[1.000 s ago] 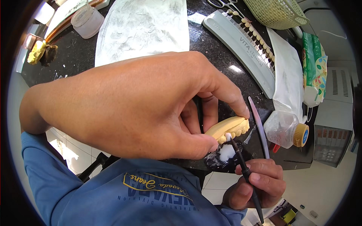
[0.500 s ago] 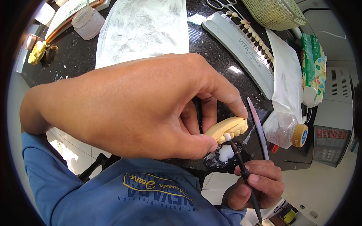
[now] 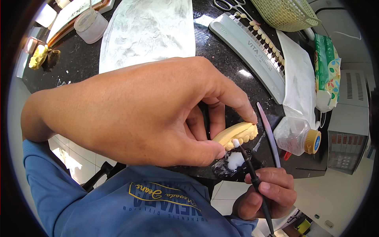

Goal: Applying and modeling porcelain material on a dental cast using a brush and carving tool.

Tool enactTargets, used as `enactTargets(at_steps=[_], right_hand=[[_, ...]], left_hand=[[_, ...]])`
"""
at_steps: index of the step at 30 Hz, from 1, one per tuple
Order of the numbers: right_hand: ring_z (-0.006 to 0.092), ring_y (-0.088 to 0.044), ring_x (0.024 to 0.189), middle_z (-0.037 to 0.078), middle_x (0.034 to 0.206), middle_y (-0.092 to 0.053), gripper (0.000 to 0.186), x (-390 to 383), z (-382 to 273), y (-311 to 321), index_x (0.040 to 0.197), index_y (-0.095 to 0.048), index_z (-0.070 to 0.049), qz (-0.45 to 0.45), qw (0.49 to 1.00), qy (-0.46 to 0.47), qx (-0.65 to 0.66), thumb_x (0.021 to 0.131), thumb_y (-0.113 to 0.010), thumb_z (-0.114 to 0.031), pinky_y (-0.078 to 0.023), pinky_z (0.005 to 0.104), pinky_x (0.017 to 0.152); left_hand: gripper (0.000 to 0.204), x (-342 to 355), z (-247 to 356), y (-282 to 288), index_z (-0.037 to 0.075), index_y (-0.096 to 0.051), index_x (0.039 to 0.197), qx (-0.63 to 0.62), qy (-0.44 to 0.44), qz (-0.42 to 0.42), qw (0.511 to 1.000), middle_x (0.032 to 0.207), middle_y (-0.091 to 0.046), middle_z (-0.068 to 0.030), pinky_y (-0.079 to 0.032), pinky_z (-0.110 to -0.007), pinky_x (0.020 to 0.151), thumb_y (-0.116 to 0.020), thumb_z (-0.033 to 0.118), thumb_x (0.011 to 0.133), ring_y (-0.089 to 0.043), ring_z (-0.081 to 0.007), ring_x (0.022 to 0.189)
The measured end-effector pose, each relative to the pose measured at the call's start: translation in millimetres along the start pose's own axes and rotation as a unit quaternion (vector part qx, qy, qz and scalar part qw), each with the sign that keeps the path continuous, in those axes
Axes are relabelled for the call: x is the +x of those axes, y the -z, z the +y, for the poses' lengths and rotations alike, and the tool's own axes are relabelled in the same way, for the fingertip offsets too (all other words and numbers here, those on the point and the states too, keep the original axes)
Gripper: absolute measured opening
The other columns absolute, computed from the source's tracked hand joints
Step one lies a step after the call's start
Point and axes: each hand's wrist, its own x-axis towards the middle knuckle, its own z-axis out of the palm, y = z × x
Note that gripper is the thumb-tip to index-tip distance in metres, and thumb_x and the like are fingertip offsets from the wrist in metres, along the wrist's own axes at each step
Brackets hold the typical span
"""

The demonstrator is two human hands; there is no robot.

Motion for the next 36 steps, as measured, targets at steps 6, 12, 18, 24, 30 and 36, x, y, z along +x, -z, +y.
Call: enactTargets(at_steps=[6,12,18,24,30,36], right_hand=[[0.0186,-0.063,0.065,0.013,0.086,-0.058,0.024,0.5,-0.1,4.3,0.103,-0.047,-0.006,-0.035,0.999,0.001,0.003,0.083,-0.058,-0.013,-0.048,0.026,0.059],[0.018,-0.062,0.064,0.012,0.087,-0.058,0.024,-1.8,1.3,1.7,0.103,-0.047,-0.005,-0.021,1.0,0.005,0.013,0.084,-0.059,-0.013,-0.048,0.0257,0.059],[0.0173,-0.061,0.066,0.012,0.086,-0.058,0.023,-2.3,-3.4,-9.1,0.101,-0.047,-0.005,0.064,0.998,-0.021,-0.016,0.086,-0.06,-0.017,-0.046,0.0251,0.059],[0.0171,-0.06,0.066,0.013,0.085,-0.058,0.024,-1.0,-3.0,-3.7,0.102,-0.047,-0.005,0.009,1.0,-0.02,-0.008,0.087,-0.06,-0.019,-0.047,0.025,0.06],[0.0169,-0.058,0.06,0.012,0.083,-0.056,0.023,-1.5,-1.1,-11.1,0.102,-0.045,-0.005,0.04,0.998,0.023,-0.033,0.086,-0.058,-0.015,-0.045,0.0246,0.055],[0.0181,-0.058,0.06,0.011,0.081,-0.054,0.025,-4.4,-2.4,-10.7,0.102,-0.044,-0.004,0.028,0.994,0.074,-0.071,0.083,-0.058,-0.011,-0.044,0.0249,0.05]], left_hand=[[0.047,0.1,-1.1,-0.1,0.0,-0.052,0.127,-0.002,-0.009,-0.002,1.0,0.084,-0.061,-0.0053,-0.053,-0.016,0.069,-0.064,0.001,0.082,-0.061,-0.0056,0.074],[0.046,0.1,-0.7,0.1,-0.001,-0.052,0.127,0.005,-0.009,-0.001,1.0,0.084,-0.061,-0.006,-0.054,-0.016,0.069,-0.064,0.002,0.082,-0.062,-0.0063,0.074],[0.047,1.6,-1.3,0.4,-0.001,-0.052,0.127,0.009,-0.014,-0.003,1.0,0.084,-0.061,-0.0058,-0.054,-0.016,0.069,-0.064,0.001,0.082,-0.062,-0.0062,0.074],[0.047,-0.8,-0.9,-0.1,0.0,-0.052,0.127,0.006,-0.008,0.002,1.0,0.084,-0.061,-0.0053,-0.054,-0.016,0.068,-0.065,0.002,0.082,-0.062,-0.0058,0.074],[0.045,-0.8,-3.2,0.5,-0.002,-0.053,0.124,0.014,-0.001,0.004,1.0,0.083,-0.061,-0.0048,-0.053,-0.015,0.066,-0.066,0.001,0.081,-0.061,-0.0049,0.071],[0.048,-1.4,-5.9,-1.6,-0.004,-0.049,0.122,-0.015,-0.004,0.014,1.0,0.083,-0.061,-0.0066,-0.054,-0.015,0.065,-0.069,0.0,0.079,-0.063,-0.0054,0.07]])
